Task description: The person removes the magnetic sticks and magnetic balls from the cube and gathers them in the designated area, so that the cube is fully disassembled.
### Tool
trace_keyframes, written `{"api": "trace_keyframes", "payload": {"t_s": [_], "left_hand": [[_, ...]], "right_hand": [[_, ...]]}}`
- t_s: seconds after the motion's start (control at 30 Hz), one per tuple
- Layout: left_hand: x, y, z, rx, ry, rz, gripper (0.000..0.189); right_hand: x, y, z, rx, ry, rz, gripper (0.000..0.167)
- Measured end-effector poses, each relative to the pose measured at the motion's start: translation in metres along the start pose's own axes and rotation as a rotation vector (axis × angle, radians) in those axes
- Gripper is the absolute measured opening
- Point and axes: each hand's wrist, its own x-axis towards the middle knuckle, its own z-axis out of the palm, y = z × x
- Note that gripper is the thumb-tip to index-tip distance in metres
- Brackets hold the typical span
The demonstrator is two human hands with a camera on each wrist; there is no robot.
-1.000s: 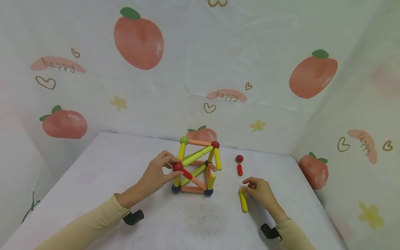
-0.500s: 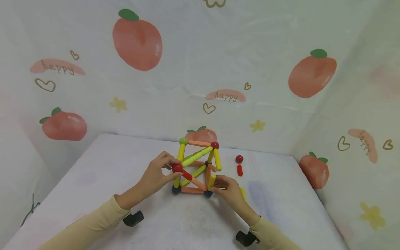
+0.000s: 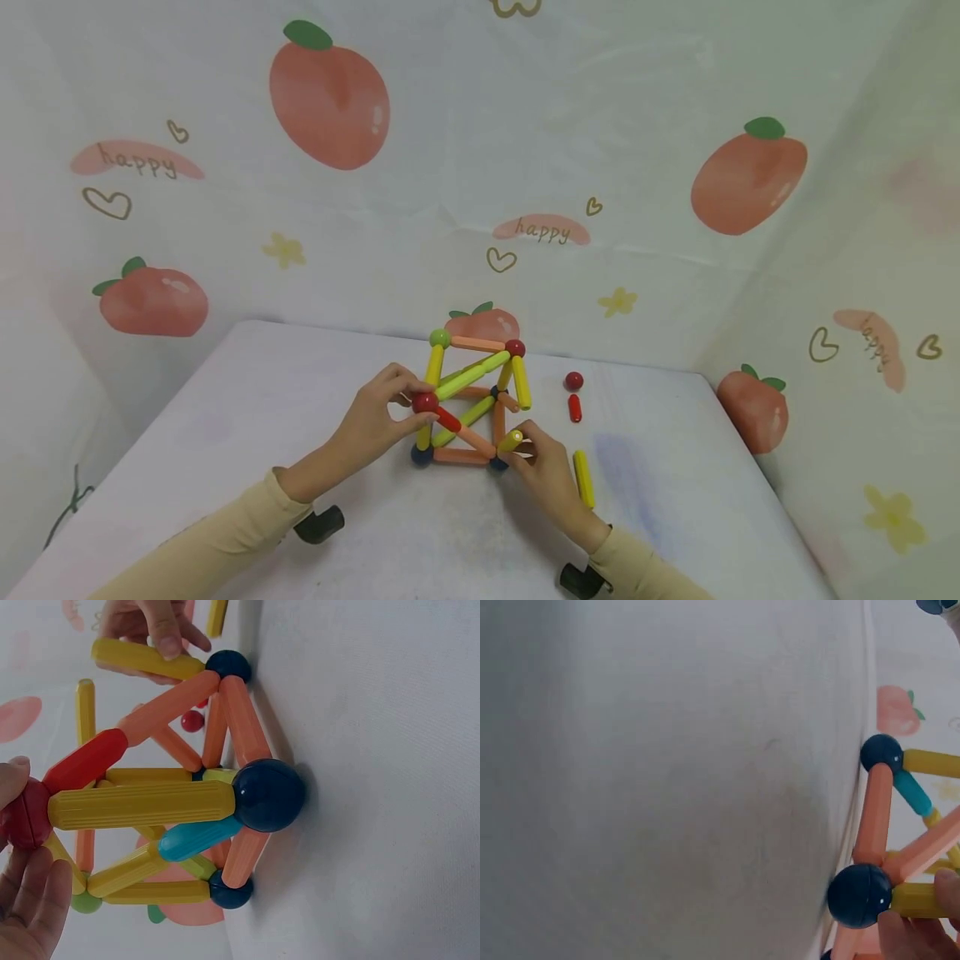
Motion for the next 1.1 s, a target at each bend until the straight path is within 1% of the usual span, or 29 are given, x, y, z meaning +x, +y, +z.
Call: {"api": "trace_keyframes", "payload": {"t_s": [0.27, 0.53, 0.8, 1.0, 1.1], "left_hand": [[-0.0012, -0.0006, -0.0005, -0.006, -0.006, -0.007, 0.037], [-0.0015, -0.0004, -0.0002, -0.009, -0.004, -0.004, 0.037], [-0.0013, -0.0002, -0.0002, -0.001, 0.000, -0.004, 0.037], [-0.0008, 0.0010, -0.0011, 0.005, -0.006, -0.008, 0.037], [-0.0004, 0.0012, -0.0012, -0.005, -0.005, -0.006, 0.037]], "right_hand": [[-0.0021, 0.0012, 0.0016, 0.008, 0.015, 0.022, 0.022], [-0.0023, -0.0014, 0.0002, 0.027, 0.056, -0.033, 0.024], [-0.0051, -0.0051, -0.0021, 0.029, 0.037, 0.019, 0.023], [-0.0077, -0.0051, -0.0048, -0.006, 0.043, 0.030, 0.024], [-0.0096, -0.0032, -0.0060, 0.007, 0.034, 0.033, 0.026]]}}
